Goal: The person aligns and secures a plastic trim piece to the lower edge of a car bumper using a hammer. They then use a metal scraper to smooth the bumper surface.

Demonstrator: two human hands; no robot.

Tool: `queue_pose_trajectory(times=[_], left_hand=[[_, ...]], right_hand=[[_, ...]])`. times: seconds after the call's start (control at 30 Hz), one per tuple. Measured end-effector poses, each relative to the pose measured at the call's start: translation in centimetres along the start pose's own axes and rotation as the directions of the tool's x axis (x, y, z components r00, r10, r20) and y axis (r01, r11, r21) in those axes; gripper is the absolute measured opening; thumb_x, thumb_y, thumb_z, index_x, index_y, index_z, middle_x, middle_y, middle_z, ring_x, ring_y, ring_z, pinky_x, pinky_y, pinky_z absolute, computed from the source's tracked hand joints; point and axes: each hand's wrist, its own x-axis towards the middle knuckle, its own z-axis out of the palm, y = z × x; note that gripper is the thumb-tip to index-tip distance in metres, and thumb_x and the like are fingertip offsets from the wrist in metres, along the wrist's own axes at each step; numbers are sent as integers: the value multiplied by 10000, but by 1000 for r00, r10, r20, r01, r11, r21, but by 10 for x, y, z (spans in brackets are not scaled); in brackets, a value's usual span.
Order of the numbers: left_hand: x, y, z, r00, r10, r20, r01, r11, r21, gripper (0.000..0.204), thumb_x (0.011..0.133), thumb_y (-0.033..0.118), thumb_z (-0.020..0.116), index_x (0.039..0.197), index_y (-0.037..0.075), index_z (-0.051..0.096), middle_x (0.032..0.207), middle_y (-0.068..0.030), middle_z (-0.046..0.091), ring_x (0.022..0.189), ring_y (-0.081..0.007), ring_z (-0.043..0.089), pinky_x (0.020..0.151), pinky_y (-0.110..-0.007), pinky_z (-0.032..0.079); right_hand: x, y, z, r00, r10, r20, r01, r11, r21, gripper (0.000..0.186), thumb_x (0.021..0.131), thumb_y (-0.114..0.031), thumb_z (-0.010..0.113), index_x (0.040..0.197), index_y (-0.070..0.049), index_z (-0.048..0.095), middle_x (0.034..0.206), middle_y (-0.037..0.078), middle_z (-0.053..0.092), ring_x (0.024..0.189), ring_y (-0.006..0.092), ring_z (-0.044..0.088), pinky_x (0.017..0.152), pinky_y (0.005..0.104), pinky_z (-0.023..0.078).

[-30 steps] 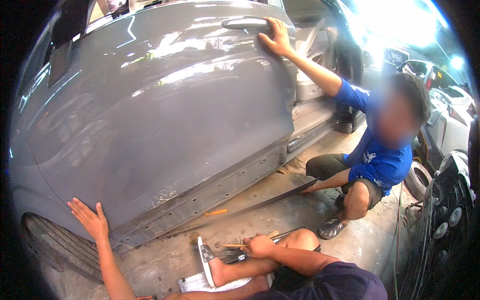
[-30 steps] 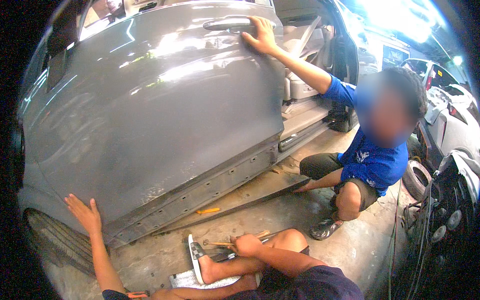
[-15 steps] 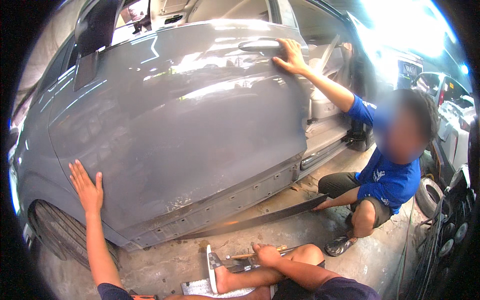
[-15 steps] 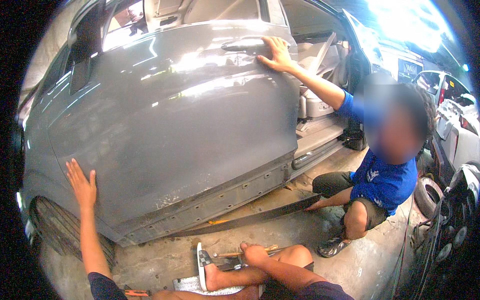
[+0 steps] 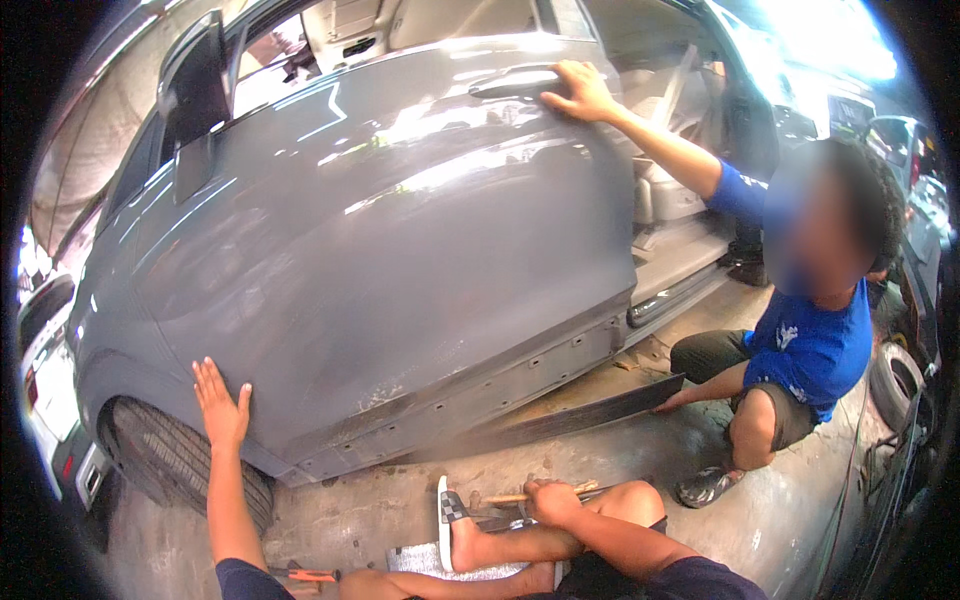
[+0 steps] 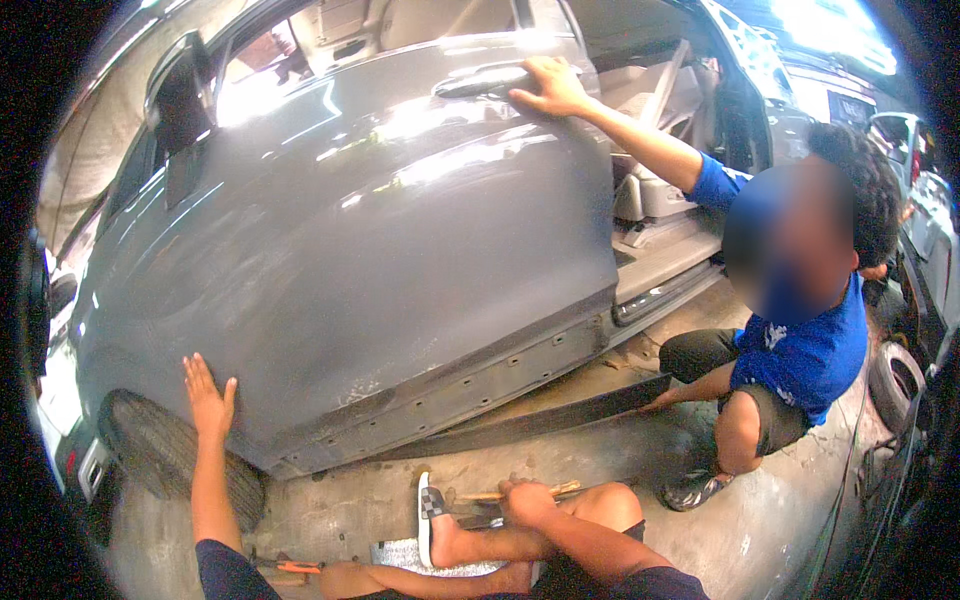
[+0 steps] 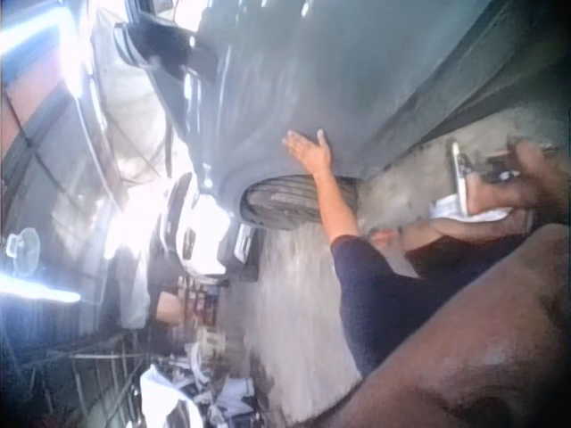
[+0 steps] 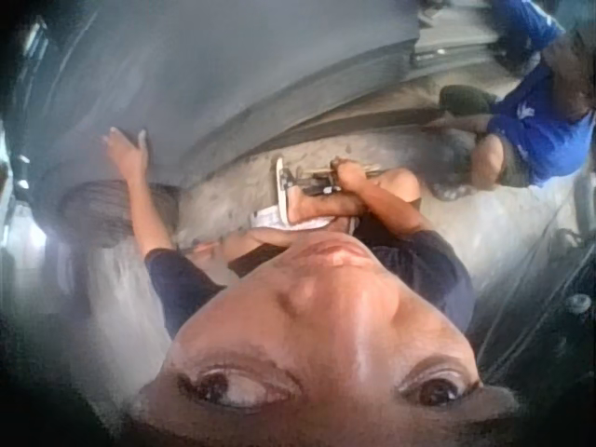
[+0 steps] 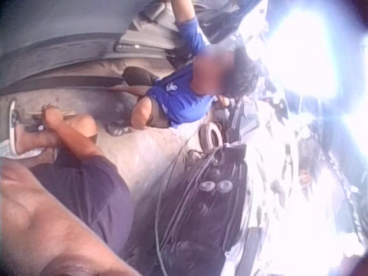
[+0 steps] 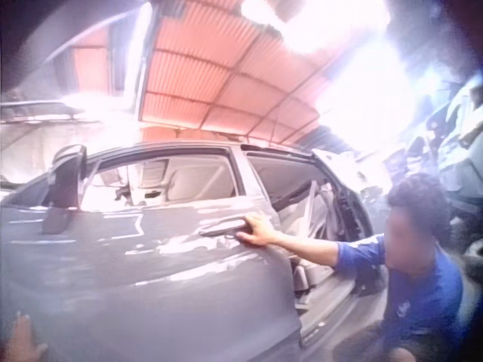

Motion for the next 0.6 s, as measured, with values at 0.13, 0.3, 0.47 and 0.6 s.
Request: queue_pose_trajectory(times=[0.13, 0.3, 0.47, 0.6], left_hand=[[-6, -2, -4, 1000, -8, 28, 8, 1000, -16, 974, 1015, 463, 641, 1689, -14, 124, 1756, -230, 166, 1650, -359, 75, 1328, -512, 145], [-19, -4, 15, 997, -45, -62, 40, 996, -84, 1006, 995, 533, 655, 1663, -62, 195, 1751, -257, 165, 1650, -380, 53, 1332, -487, 126], [-39, 9, 69, 990, -83, -112, 71, 992, -107, 1081, 1011, 691, 516, 1657, -91, 142, 1744, -271, 152, 1644, -411, 9, 1332, -544, 64], [-47, -3, 85, 986, -84, -141, 72, 993, -92, 1114, 1008, 737, 467, 1669, -75, 86, 1735, -288, 159, 1641, -421, -4, 1330, -564, 49]], right_hand=[[-1, -8, -4, 999, -23, -28, 24, 999, 45, 312, 990, -353, 640, 1126, -73, 668, 1112, 221, 735, 1005, 437, 723, 880, 550, 566], [16, -18, 9, 999, 9, -37, -5, 996, 86, 307, 1031, -324, 626, 1145, -42, 587, 1007, 273, 712, 933, 481, 708, 817, 594, 550], [61, -77, -36, 947, -222, -234, 246, 966, 80, 209, 1035, -197, 638, 1045, -38, 502, 813, 299, 640, 714, 508, 651, 634, 599, 496], [141, -176, -91, 740, -493, -457, 532, 845, -50, 209, 1005, -157, 664, 961, -33, 501, 740, 243, 590, 663, 492, 607, 604, 559, 484]])
